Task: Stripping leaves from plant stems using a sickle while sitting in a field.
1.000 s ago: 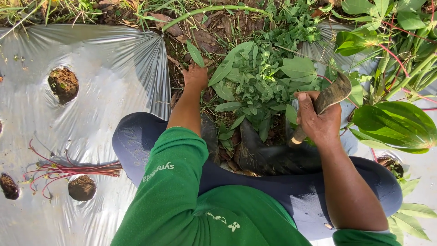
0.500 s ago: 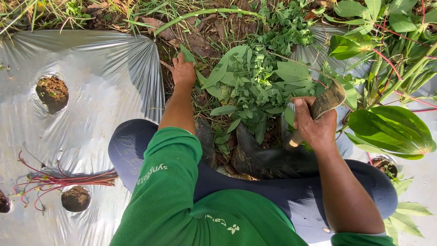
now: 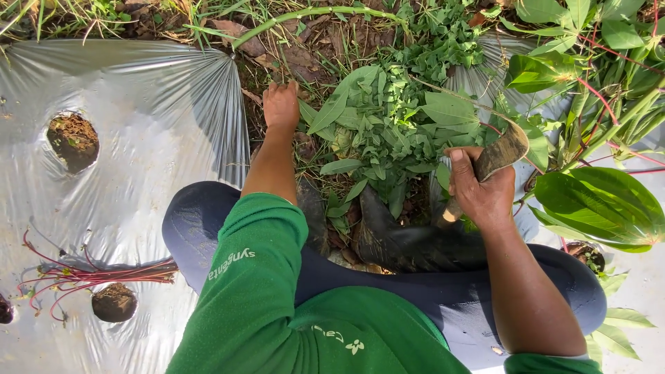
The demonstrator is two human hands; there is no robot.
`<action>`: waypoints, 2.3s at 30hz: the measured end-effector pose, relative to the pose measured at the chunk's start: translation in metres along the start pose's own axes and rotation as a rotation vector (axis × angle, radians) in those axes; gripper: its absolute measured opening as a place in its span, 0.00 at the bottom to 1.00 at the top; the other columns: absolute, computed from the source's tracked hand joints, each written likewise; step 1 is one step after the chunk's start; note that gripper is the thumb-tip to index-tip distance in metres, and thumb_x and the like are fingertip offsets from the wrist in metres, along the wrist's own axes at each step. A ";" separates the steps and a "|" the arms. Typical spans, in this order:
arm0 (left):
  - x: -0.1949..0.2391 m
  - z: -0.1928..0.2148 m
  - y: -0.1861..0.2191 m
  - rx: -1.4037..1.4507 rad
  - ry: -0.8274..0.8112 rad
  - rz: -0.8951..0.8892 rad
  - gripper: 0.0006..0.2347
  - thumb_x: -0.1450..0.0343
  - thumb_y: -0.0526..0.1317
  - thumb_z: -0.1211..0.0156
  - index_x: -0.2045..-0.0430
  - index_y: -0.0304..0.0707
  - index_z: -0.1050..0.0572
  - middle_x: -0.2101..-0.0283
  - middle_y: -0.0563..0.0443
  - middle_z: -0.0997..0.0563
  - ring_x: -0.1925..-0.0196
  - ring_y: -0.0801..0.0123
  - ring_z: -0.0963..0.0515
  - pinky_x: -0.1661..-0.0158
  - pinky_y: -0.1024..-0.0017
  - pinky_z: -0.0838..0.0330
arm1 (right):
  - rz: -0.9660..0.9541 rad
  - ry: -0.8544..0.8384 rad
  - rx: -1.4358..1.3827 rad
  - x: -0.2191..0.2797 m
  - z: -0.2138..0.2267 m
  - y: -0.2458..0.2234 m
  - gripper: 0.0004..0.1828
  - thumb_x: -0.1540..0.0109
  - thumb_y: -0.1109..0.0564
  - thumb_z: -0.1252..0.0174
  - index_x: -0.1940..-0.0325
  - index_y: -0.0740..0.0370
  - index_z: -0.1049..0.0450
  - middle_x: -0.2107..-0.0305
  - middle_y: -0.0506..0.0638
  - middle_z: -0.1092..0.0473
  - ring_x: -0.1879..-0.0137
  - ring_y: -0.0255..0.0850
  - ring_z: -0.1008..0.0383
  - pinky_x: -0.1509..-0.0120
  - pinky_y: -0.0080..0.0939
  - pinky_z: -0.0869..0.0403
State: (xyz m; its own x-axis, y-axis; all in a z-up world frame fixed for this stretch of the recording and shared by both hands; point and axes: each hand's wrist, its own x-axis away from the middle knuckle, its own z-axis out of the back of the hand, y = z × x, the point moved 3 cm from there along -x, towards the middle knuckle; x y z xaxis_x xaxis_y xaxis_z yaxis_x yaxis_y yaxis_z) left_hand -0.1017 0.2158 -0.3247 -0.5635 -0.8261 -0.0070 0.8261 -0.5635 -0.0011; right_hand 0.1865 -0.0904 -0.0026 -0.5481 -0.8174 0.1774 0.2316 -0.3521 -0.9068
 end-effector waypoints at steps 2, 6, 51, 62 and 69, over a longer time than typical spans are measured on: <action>-0.010 0.028 0.010 -0.011 -0.043 0.017 0.09 0.25 0.35 0.43 0.53 0.47 0.19 0.64 0.48 0.16 0.54 0.57 0.23 0.54 0.58 0.31 | 0.006 0.011 0.003 0.002 0.000 -0.002 0.14 0.23 0.58 0.49 0.52 0.69 0.21 0.85 0.56 0.29 0.77 0.45 0.25 0.69 0.47 0.23; -0.017 0.038 0.035 0.081 -0.155 -0.032 0.11 0.29 0.32 0.42 0.58 0.54 0.22 0.60 0.49 0.22 0.50 0.53 0.31 0.53 0.53 0.35 | -0.003 0.032 -0.045 0.005 0.001 0.000 0.13 0.24 0.57 0.47 0.52 0.69 0.20 0.85 0.56 0.30 0.77 0.44 0.24 0.68 0.44 0.24; 0.107 0.070 0.238 0.657 -0.363 -0.425 0.22 0.32 0.33 0.45 0.41 0.37 0.28 0.46 0.39 0.18 0.43 0.43 0.19 0.44 0.50 0.23 | 0.094 0.134 -0.117 0.026 0.020 -0.010 0.13 0.25 0.57 0.44 0.58 0.66 0.18 0.88 0.54 0.33 0.78 0.40 0.27 0.70 0.39 0.29; 0.092 0.002 0.162 0.293 -0.560 -0.067 0.26 0.28 0.36 0.37 0.33 0.42 0.36 0.36 0.32 0.40 0.48 0.40 0.20 0.49 0.48 0.18 | 0.092 0.152 -0.140 0.024 0.026 -0.018 0.11 0.26 0.59 0.42 0.59 0.66 0.18 0.88 0.56 0.32 0.79 0.44 0.26 0.68 0.41 0.27; 0.061 0.053 0.193 0.173 -0.525 -0.232 0.32 0.24 0.32 0.42 0.25 0.50 0.50 0.28 0.32 0.51 0.37 0.45 0.30 0.47 0.52 0.24 | 0.116 0.150 -0.059 0.014 0.026 -0.023 0.11 0.28 0.57 0.41 0.58 0.66 0.18 0.88 0.56 0.31 0.79 0.46 0.24 0.68 0.42 0.25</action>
State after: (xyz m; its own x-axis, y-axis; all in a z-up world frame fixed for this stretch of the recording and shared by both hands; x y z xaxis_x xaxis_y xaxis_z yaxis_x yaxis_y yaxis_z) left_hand 0.0228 0.0563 -0.2725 -0.6920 -0.5489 0.4689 0.6934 -0.6862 0.2198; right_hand 0.1945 -0.1058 0.0305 -0.6352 -0.7722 0.0151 0.2552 -0.2284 -0.9395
